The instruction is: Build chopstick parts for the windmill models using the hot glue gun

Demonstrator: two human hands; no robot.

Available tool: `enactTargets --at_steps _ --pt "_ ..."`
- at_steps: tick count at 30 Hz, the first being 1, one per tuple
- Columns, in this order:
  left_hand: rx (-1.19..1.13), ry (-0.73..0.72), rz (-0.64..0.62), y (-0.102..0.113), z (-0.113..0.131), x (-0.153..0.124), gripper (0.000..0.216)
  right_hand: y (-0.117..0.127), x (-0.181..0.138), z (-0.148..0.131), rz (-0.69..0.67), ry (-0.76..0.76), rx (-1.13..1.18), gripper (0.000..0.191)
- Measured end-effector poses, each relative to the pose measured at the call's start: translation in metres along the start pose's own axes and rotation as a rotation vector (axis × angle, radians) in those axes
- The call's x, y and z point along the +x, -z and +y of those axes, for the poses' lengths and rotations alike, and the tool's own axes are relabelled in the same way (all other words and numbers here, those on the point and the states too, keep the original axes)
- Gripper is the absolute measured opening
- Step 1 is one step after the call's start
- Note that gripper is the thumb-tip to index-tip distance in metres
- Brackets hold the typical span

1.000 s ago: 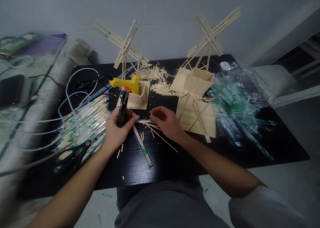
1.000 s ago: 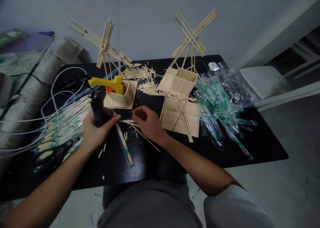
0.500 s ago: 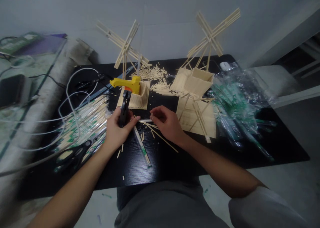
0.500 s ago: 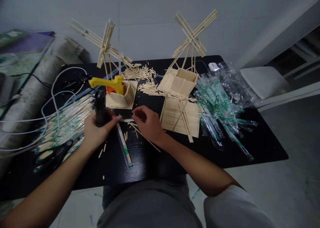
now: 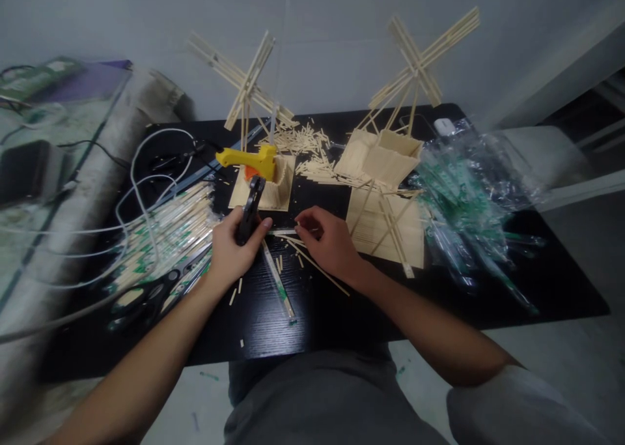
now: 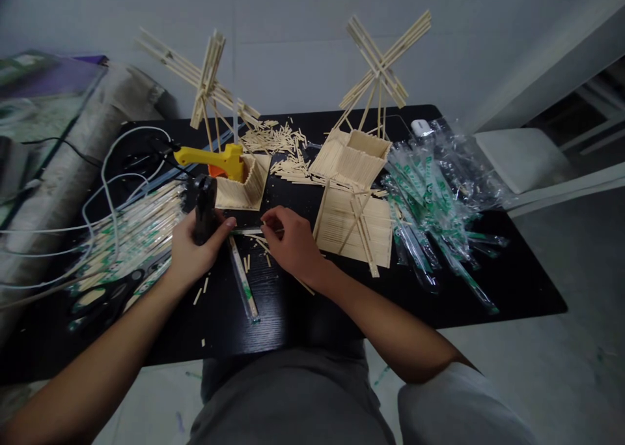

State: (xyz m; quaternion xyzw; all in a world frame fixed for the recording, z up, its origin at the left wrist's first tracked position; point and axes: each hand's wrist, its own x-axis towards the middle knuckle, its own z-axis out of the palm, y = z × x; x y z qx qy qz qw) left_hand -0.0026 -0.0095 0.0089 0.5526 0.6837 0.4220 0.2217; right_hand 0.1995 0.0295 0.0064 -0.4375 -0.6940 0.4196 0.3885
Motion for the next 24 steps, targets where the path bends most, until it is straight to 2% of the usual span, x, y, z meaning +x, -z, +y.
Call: enactTargets --at_steps 8,24 --pt "-0.005 -0.015 0.012 -0.001 -0.0014 0.0022 0.035 0.0003 0.0009 0.0026 -0.016 0.044 -0.068 0.008" --pt "-0.098 0.017 0.034 0.0002 -0.0042 0.009 0.032 -0.0003 0.0006 0.0048 -0.015 0.034 -0.085 0.01"
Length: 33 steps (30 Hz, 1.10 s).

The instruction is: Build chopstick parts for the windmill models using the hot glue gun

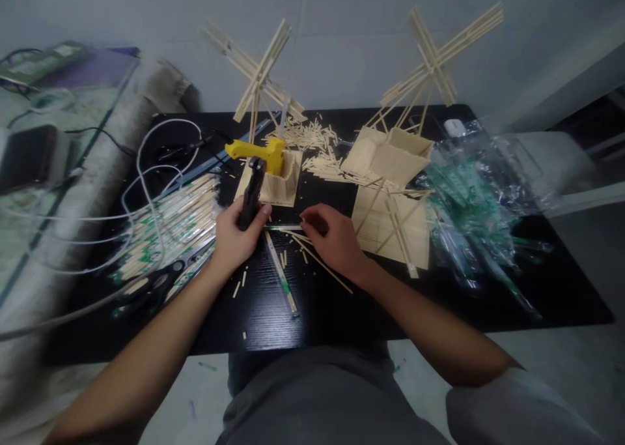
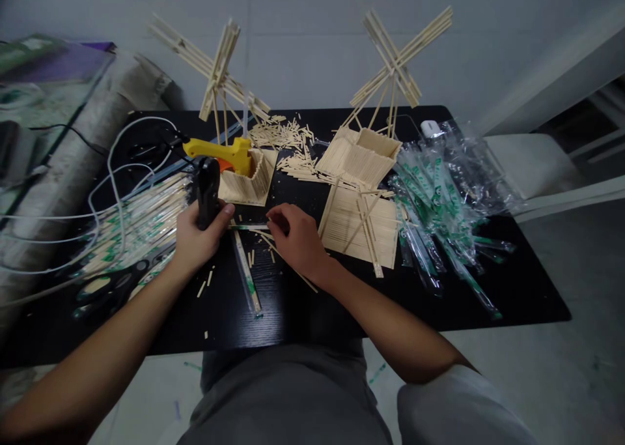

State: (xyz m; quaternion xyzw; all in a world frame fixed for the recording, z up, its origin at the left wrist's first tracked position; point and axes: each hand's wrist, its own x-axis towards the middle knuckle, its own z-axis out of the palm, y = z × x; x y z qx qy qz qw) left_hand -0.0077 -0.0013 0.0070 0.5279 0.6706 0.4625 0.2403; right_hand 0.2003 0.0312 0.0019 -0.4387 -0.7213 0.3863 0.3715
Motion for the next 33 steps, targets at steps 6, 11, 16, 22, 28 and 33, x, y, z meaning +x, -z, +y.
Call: enactTargets --at_steps 6,11,16,22,28,33 --pt "-0.016 0.013 -0.025 -0.0003 -0.0009 0.0008 0.033 -0.0008 -0.0006 0.0017 -0.003 0.007 -0.004 0.009" --pt "0.004 -0.005 -0.034 0.0 -0.0023 0.0 0.032 -0.0009 -0.0002 0.0009 -0.01 0.027 -0.001 0.012" --pt "0.068 -0.059 -0.034 0.0014 -0.0039 -0.0011 0.032 -0.0013 -0.0037 -0.0039 -0.103 0.046 0.048 0.011" --pt "0.06 -0.072 -0.04 0.0018 -0.0035 -0.0019 0.031 -0.0021 -0.0073 -0.0058 -0.232 0.163 -0.082 0.005" --pt "0.072 -0.066 -0.043 0.0014 -0.003 -0.003 0.032 -0.0035 -0.0066 -0.0017 -0.297 0.274 -0.132 0.009" --pt "0.076 -0.064 -0.043 0.0014 -0.0018 -0.0033 0.031 -0.0041 -0.0066 0.0018 -0.32 0.307 -0.178 0.012"
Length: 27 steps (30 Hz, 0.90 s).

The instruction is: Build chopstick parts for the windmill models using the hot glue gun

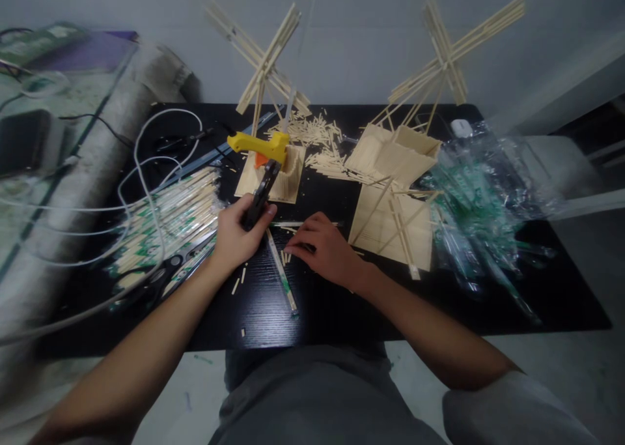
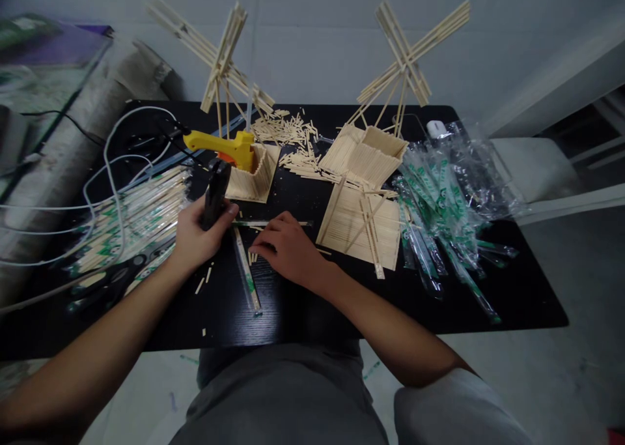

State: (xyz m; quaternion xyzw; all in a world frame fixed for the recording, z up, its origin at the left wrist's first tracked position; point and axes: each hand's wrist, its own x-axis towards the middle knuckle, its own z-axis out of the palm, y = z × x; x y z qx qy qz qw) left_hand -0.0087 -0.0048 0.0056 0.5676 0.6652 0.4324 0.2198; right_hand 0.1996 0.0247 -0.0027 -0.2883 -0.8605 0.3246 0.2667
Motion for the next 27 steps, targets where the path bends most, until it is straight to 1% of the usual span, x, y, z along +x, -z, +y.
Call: enactTargets --at_steps 5,11,15,19,23,27 --pt "-0.007 -0.002 -0.008 0.0 0.001 0.0 0.03 0.001 0.0 0.0 0.004 0.026 -0.043 0.017" --pt "0.001 0.001 -0.007 0.001 0.0 0.001 0.031 0.008 0.001 0.0 0.038 -0.046 -0.229 0.018" --pt "0.005 -0.012 -0.017 0.001 -0.002 0.001 0.032 0.011 0.001 -0.002 -0.028 -0.105 -0.377 0.014" --pt "0.006 -0.022 -0.022 0.001 -0.003 0.001 0.034 0.011 0.0 -0.004 -0.088 -0.125 -0.439 0.014" --pt "0.001 -0.038 -0.022 0.001 -0.004 0.001 0.032 0.011 0.0 -0.006 -0.08 -0.138 -0.442 0.019" --pt "0.0 -0.048 -0.013 0.0 -0.005 0.001 0.031 0.012 0.0 -0.008 0.027 -0.133 -0.273 0.024"
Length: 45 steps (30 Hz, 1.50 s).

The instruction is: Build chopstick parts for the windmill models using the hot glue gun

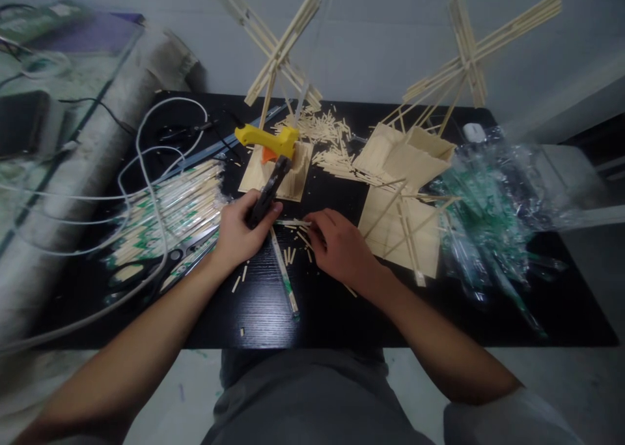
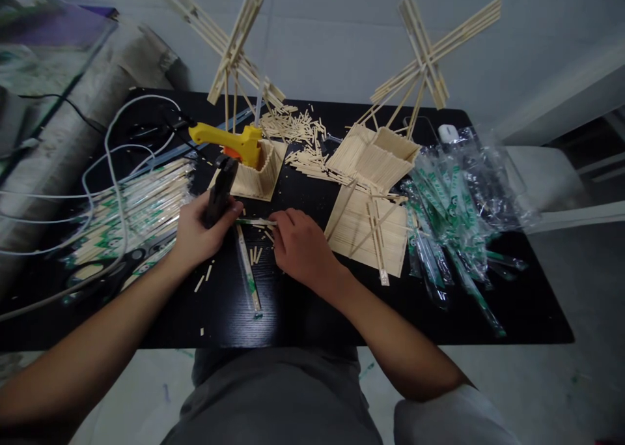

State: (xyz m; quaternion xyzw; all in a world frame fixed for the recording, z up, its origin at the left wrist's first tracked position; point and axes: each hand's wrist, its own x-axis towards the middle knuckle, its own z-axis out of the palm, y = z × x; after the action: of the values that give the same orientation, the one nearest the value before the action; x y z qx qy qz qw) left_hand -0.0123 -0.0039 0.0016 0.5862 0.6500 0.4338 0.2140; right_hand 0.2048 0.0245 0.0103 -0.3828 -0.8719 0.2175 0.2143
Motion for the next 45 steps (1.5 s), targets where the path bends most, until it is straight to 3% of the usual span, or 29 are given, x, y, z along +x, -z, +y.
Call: enactTargets --at_steps 5,16,26,32,40,45 --pt "0.0 -0.019 -0.001 0.0 0.0 0.0 0.032 0.005 0.0 -0.003 0.091 -0.01 0.292 0.036" --pt "-0.003 -0.024 0.0 0.0 0.001 0.0 0.029 0.007 -0.001 -0.009 0.004 -0.136 0.517 0.036" --pt "-0.01 -0.012 -0.015 0.0 0.002 -0.001 0.028 0.0 -0.003 -0.012 -0.135 -0.069 0.35 0.021" --pt "0.015 0.001 -0.023 0.001 0.004 0.0 0.03 0.001 -0.004 -0.012 -0.238 -0.173 0.35 0.018" --pt "0.034 -0.011 -0.016 0.001 0.001 0.0 0.031 0.004 0.0 -0.01 -0.112 -0.196 0.032 0.021" --pt "0.049 -0.012 -0.017 0.001 0.001 0.0 0.031 0.004 0.0 -0.008 -0.096 -0.186 -0.02 0.023"
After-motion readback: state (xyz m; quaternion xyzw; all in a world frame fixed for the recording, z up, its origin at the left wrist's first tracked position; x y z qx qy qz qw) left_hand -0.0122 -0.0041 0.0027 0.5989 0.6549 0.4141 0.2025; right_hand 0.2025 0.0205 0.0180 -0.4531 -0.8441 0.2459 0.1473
